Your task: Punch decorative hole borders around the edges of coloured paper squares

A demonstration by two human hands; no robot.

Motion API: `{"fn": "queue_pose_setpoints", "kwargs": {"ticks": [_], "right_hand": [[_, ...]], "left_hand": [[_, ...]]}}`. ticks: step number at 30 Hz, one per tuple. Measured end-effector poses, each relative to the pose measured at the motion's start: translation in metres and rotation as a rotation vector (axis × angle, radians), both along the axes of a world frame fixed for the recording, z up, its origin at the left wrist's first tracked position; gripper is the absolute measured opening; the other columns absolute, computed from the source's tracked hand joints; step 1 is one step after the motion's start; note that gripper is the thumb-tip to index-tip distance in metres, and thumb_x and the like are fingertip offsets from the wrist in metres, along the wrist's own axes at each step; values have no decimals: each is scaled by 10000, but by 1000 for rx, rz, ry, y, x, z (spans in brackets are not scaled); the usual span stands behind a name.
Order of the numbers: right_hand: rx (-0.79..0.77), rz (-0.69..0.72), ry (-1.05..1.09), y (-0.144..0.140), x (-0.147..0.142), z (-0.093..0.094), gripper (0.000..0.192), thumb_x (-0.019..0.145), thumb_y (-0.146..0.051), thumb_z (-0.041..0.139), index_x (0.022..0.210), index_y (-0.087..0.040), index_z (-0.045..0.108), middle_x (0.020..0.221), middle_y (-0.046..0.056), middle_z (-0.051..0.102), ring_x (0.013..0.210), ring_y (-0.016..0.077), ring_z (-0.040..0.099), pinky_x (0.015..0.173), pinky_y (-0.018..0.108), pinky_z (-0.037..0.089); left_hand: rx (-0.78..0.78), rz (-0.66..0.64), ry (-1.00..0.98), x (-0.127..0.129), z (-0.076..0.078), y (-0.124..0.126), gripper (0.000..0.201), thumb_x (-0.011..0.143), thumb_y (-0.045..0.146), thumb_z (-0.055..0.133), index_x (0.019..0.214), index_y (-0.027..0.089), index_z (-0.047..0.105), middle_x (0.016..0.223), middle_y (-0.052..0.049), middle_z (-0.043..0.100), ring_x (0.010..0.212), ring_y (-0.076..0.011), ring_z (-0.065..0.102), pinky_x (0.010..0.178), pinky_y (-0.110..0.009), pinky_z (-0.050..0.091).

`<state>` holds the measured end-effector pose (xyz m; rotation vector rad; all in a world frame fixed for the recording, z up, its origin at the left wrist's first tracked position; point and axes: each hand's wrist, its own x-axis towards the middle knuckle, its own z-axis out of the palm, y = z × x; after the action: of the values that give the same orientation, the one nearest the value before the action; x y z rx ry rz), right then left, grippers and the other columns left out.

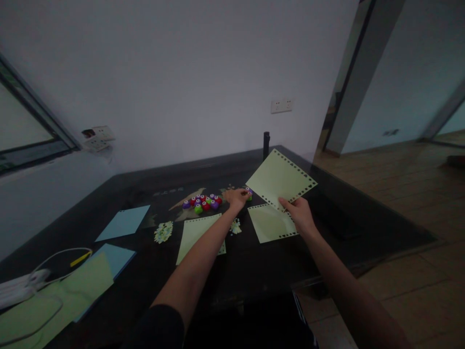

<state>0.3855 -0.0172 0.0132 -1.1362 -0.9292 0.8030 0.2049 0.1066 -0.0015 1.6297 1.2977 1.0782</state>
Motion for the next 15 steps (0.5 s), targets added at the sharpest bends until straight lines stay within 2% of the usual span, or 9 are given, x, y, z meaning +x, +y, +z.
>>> {"fn": "queue_pose_setpoints", "kwargs": {"ticks": [2,6,9,15], "right_hand": [[-9,2,4,0,0,0,351,579,-373,749,831,-138,680,881,99,727,784,273,681,731,406,531],[-10,1,5,0,0,-1,377,569,-390,756,837,-136,680,881,100,727,769,271,681,712,404,534],[-11,-4,7,1,1,-2,403,560,-409,758,844,-134,678,881,95,727,777,269,680,707,399,534],[-14,8,53,-1,1,-1,436,523,-423,786,827,-129,681,846,97,729,737,259,676,688,376,530]], "left_hand": [[38,35,84,6,-2,2,68,626,164,723,595,179,664,744,-83,697,891,-259,595,869,-362,367],[67,19,192,16,-7,6,30,655,158,704,677,165,683,857,-113,707,876,-249,608,833,-346,399],[68,5,248,23,-9,6,98,679,170,689,775,151,688,897,-113,705,861,-234,618,815,-342,424],[100,48,251,18,3,-5,172,736,158,626,898,125,674,978,-129,688,919,-231,615,835,-333,433]]}}
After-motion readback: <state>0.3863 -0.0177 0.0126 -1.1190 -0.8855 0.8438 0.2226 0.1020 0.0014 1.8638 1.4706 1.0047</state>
